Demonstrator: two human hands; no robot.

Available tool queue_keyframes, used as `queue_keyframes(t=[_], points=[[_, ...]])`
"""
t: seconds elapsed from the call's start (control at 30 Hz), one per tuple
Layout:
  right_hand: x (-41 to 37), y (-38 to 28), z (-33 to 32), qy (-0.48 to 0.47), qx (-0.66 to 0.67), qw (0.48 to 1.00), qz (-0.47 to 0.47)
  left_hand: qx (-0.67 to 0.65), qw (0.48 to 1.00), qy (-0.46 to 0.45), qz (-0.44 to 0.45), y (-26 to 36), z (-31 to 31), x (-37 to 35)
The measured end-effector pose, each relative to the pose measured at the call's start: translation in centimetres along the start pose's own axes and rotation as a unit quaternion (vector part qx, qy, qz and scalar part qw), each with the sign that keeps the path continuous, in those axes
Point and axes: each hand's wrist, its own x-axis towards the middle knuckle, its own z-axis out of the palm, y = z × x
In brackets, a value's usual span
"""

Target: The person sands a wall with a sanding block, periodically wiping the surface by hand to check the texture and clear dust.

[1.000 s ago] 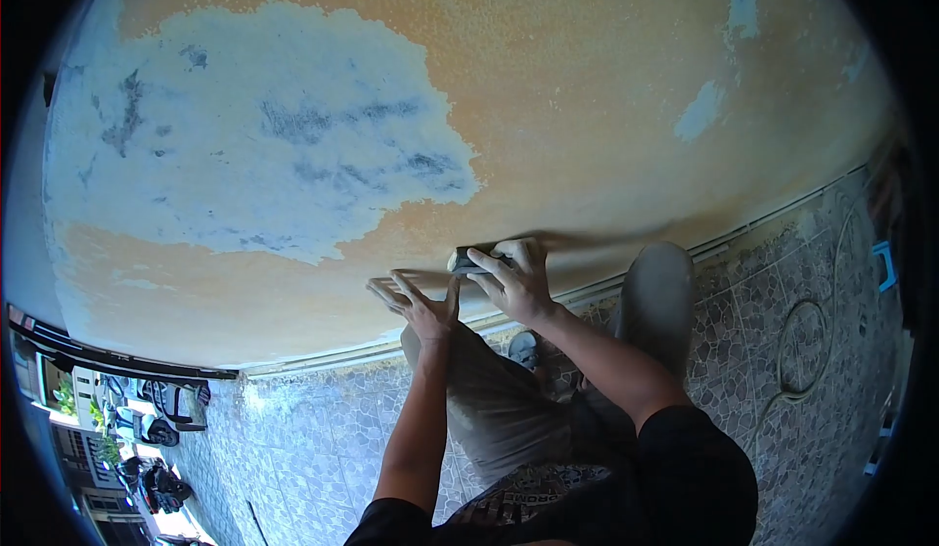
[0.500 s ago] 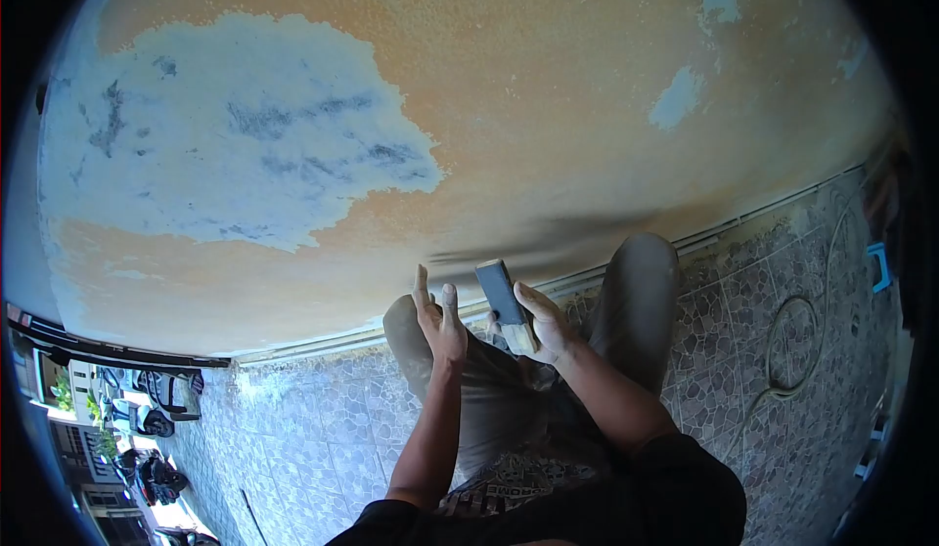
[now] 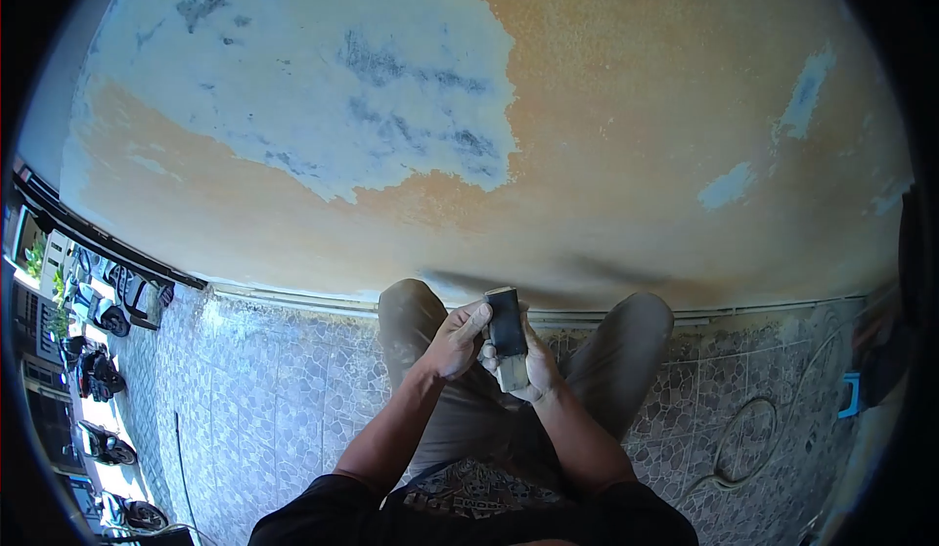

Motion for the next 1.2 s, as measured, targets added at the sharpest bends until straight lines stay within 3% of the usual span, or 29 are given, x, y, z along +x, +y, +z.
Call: queue_keyframes(t=[0.13, 0.2, 0.27, 0.3, 0.37, 0.4, 0.47, 0.5, 0.57, 0.6, 0.63, 0.67, 0.7, 0.73, 0.77, 0.8, 0.87, 0.9, 1.0, 1.13, 1.17, 1.2], points=[[-0.9, -1.8, 0.3, 0.049, -0.149, 0.987, -0.026, -0.055, 0.997, 0.021, 0.05, 0.0, 1.6, 0.1], [0.1, -3.5, -1.5, 0.056, -0.454, 0.877, -0.149, -0.082, 0.992, 0.034, 0.094, 0.7, 2.2, 0.8], [-1.0, -7.2, 5.4, 0.099, -0.624, 0.745, -0.214, -0.063, 0.975, 0.133, 0.166, 2.1, 2.7, 1.4], [-0.5, -9.0, 7.1, 0.074, -0.569, 0.767, -0.288, -0.027, 0.969, 0.163, 0.184, 2.5, 2.3, 1.6], [-1.4, -13.6, 12.6, 0.058, -0.635, 0.664, -0.39, 0.106, 0.93, 0.252, 0.247, 3.5, 2.0, 2.1], [-1.3, -15.3, 15.2, 0.039, -0.643, 0.582, -0.496, 0.176, 0.89, 0.301, 0.292, 4.2, 2.3, 2.5], [-1.9, -18.0, 19.9, 0.031, -0.633, 0.464, -0.619, 0.328, 0.741, 0.358, 0.463, 6.4, 2.3, 3.9], [-1.6, -19.4, 20.6, 0.027, -0.635, 0.461, -0.619, 0.373, 0.682, 0.372, 0.507, 8.1, 2.5, 4.3], [-1.0, -21.1, 21.4, 0.032, -0.612, 0.311, -0.726, 0.376, 0.618, 0.417, 0.55, 10.8, 2.9, 5.7], [-0.5, -21.2, 21.1, 0.027, -0.615, 0.309, -0.725, 0.389, 0.587, 0.438, 0.559, 11.8, 3.1, 6.3], [0.4, -21.3, 20.0, 0.102, -0.627, 0.173, -0.753, 0.385, 0.587, 0.441, 0.56, 12.4, 3.1, 7.1], [1.4, -21.4, 18.5, 0.176, -0.621, 0.032, -0.763, 0.388, 0.542, 0.467, 0.581, 12.8, 3.3, 7.9], [2.5, -21.1, 16.3, 0.204, -0.636, 0.029, -0.744, 0.391, 0.495, 0.49, 0.601, 12.9, 3.5, 8.7], [3.5, -21.3, 13.4, 0.197, -0.647, -0.007, -0.736, 0.392, 0.496, 0.487, 0.602, 12.3, 3.4, 9.5], [4.3, -21.3, 10.0, 0.193, -0.658, -0.041, -0.726, 0.447, 0.449, 0.457, 0.625, 11.2, 3.0, 10.4], [5.0, -20.7, 6.3, 0.198, -0.681, -0.038, -0.704, 0.499, 0.4, 0.423, 0.642, 9.8, 2.3, 11.0], [6.0, -19.4, -0.6, 0.214, -0.703, -0.03, -0.677, 0.618, 0.402, 0.259, 0.624, 7.1, 0.7, 10.8], [6.1, -18.6, -3.8, 0.208, -0.732, -0.032, -0.648, 0.692, 0.374, 0.168, 0.594, 6.4, -0.3, 10.3], [6.4, -17.8, -5.5, 0.205, -0.752, -0.022, -0.627, 0.701, 0.37, 0.146, 0.591, 6.9, -1.5, 10.1], [6.4, -17.2, -4.7, 0.192, -0.752, -0.018, -0.63, 0.477, 0.422, 0.396, 0.662, 13.3, 3.1, 10.0], [6.4, -17.0, -4.6, 0.193, -0.754, -0.015, -0.627, 0.48, 0.424, 0.396, 0.658, 13.3, 3.1, 10.4], [6.6, -16.8, -4.5, 0.195, -0.749, -0.007, -0.633, 0.511, 0.37, 0.399, 0.665, 13.2, 2.9, 10.8]])
